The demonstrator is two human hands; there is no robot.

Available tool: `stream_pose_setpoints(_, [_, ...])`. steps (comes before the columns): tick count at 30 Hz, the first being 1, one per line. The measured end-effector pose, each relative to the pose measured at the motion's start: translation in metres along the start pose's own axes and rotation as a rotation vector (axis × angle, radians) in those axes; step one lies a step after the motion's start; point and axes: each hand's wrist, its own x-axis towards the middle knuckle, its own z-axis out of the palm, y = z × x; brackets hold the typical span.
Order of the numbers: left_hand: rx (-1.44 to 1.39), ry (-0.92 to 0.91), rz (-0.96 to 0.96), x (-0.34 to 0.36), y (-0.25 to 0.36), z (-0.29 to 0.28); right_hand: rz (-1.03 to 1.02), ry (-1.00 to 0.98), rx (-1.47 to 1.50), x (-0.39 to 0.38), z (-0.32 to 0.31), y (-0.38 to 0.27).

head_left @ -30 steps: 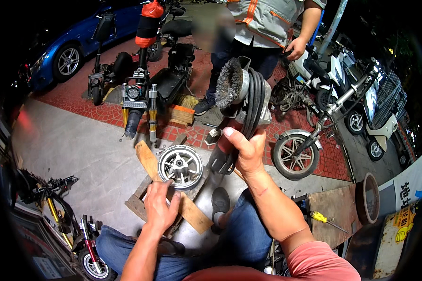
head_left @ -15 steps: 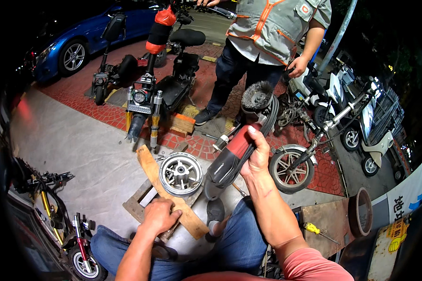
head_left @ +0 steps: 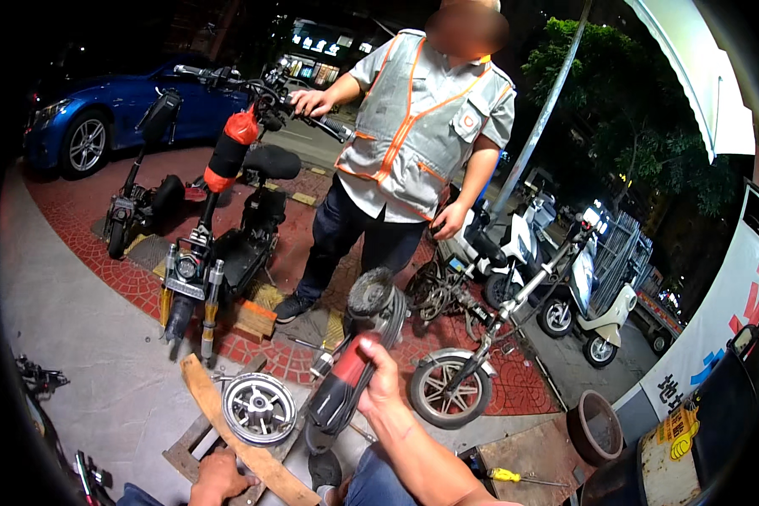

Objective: The person uses an angle grinder to smooth a metal part while sitting on the ground. They then walk to a workbench, place the part on a wooden block, and continue grinding it with the angle grinder.

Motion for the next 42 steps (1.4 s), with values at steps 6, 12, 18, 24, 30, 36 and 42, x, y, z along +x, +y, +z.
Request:
stream_pose_setpoints(6, [-0.191, 0.044, -0.023, 0.012, 0.035, 0.004, 0.062, -0.068, -0.013, 0.010, -0.010, 0.002])
stream_pose_setpoints(12, [-0.155, 0.109, -0.088, 0.004, 0.045, 0.001, 0.061, -0.048, -0.089, 0.013, -0.013, 0.016])
stream_pose_setpoints(18, [-0.132, 0.190, -0.039, 0.005, 0.041, 0.014, 0.121, -0.016, -0.059, 0.012, -0.013, 0.019])
stream_pose_setpoints(24, [-0.138, 0.188, -0.032, 0.006, 0.038, 0.015, 0.187, 0.070, 0.057, 0.020, -0.014, 0.019])
stream_pose_setpoints(30, [-0.174, 0.171, -0.029, 0.005, 0.041, 0.010, 0.166, 0.123, 0.119, 0.023, -0.021, 0.013])
stream_pose_setpoints(36, [-0.188, 0.129, -0.067, 0.003, 0.047, 0.001, 0.182, 0.132, 0.137, 0.019, -0.020, 0.008])
stream_pose_setpoints(42, [-0.196, 0.120, -0.074, 0.006, 0.046, 0.006, 0.190, 0.136, 0.155, 0.023, -0.022, 0.011])
